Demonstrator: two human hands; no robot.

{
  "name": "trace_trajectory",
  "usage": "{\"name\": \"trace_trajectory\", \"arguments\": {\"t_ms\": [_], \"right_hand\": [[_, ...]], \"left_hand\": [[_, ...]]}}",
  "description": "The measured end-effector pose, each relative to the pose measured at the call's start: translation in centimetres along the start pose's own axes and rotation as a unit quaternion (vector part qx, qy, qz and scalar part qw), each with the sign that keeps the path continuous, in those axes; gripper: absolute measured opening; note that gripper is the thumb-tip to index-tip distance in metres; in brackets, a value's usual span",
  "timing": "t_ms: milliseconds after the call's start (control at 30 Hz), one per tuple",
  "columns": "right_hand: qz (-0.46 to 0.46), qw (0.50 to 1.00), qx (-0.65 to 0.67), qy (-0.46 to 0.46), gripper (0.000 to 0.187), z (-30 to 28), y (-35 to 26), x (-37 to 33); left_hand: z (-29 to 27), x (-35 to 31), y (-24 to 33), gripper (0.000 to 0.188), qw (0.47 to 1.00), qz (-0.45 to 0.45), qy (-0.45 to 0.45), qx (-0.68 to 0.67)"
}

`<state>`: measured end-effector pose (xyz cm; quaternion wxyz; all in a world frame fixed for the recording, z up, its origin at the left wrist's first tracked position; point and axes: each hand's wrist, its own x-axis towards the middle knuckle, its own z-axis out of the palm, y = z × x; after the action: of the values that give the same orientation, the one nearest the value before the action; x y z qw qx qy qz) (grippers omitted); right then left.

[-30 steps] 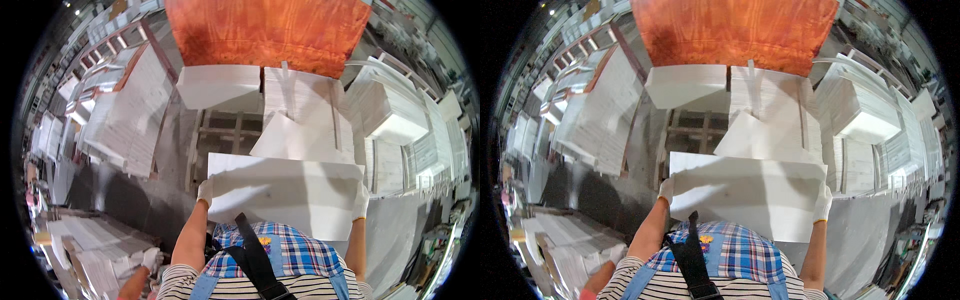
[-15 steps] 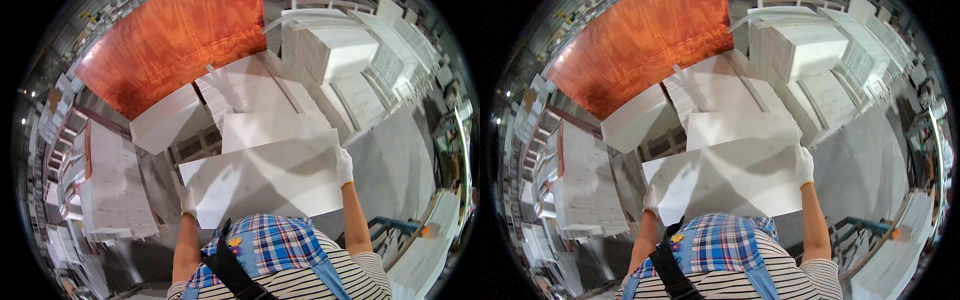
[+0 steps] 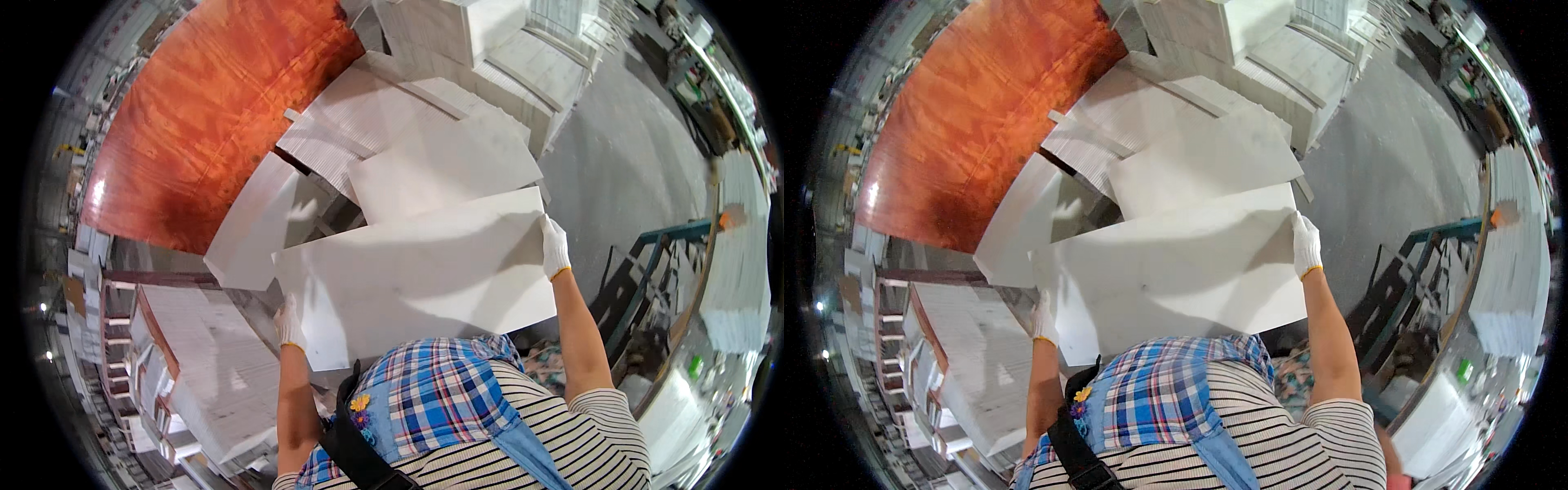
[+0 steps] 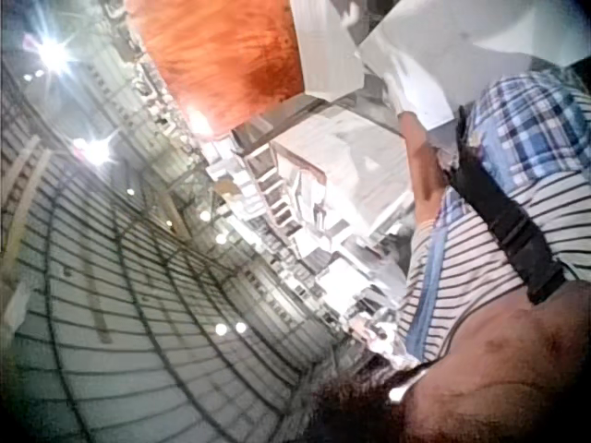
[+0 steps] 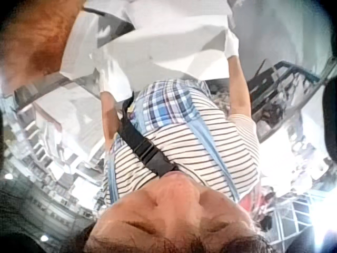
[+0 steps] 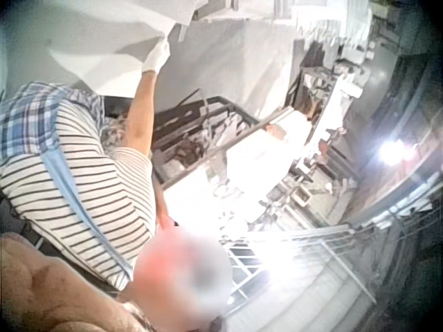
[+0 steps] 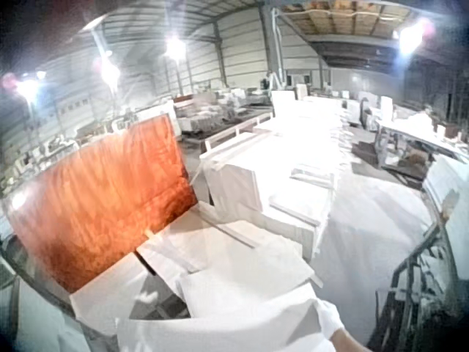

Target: The person picks up white rectangular panels, scrapes their edges with a metal tool, and wipes the surfaces with a green sponge. The person then carries the panels to a rack and stacks them with other finished panels.

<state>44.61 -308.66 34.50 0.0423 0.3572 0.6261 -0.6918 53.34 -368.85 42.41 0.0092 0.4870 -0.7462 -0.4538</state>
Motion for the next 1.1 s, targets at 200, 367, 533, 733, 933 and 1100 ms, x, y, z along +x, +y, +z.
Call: {"name": "trace_trajectory", "arguments": {"t_ms": [200,367,533,733,933,1100], "right_hand": [[-0.012,0.995,0.095,0.021,0.039,-1.2,2.9,-3.3],[-0.006,0.991,0.125,0.039,0.035,-1.9,4.6,-4.8],[-0.029,0.990,0.123,0.060,0.029,-2.1,3.8,-5.2],[-0.031,0.987,0.126,0.097,0.034,-2.3,5.9,-2.7],[-0.028,0.978,0.153,0.136,0.035,-2.4,5.4,-1.5],[-0.039,0.972,0.181,0.145,0.035,-2.7,6.4,-0.4]], "left_hand": [[-1.6,0.0,4.7,0.045,0.987,0.058,-0.103,-0.108],[-2.4,-1.4,6.2,0.046,0.983,0.098,-0.119,-0.098],[-1.6,-0.5,5.9,0.049,0.978,0.107,-0.130,-0.125],[-0.2,-1.6,7.6,0.049,0.968,0.114,-0.154,-0.159],[1.8,-4.4,10.2,0.041,0.962,0.154,-0.162,-0.154],[2.5,-3.7,10.7,0.035,0.964,0.229,-0.101,-0.086]]}}
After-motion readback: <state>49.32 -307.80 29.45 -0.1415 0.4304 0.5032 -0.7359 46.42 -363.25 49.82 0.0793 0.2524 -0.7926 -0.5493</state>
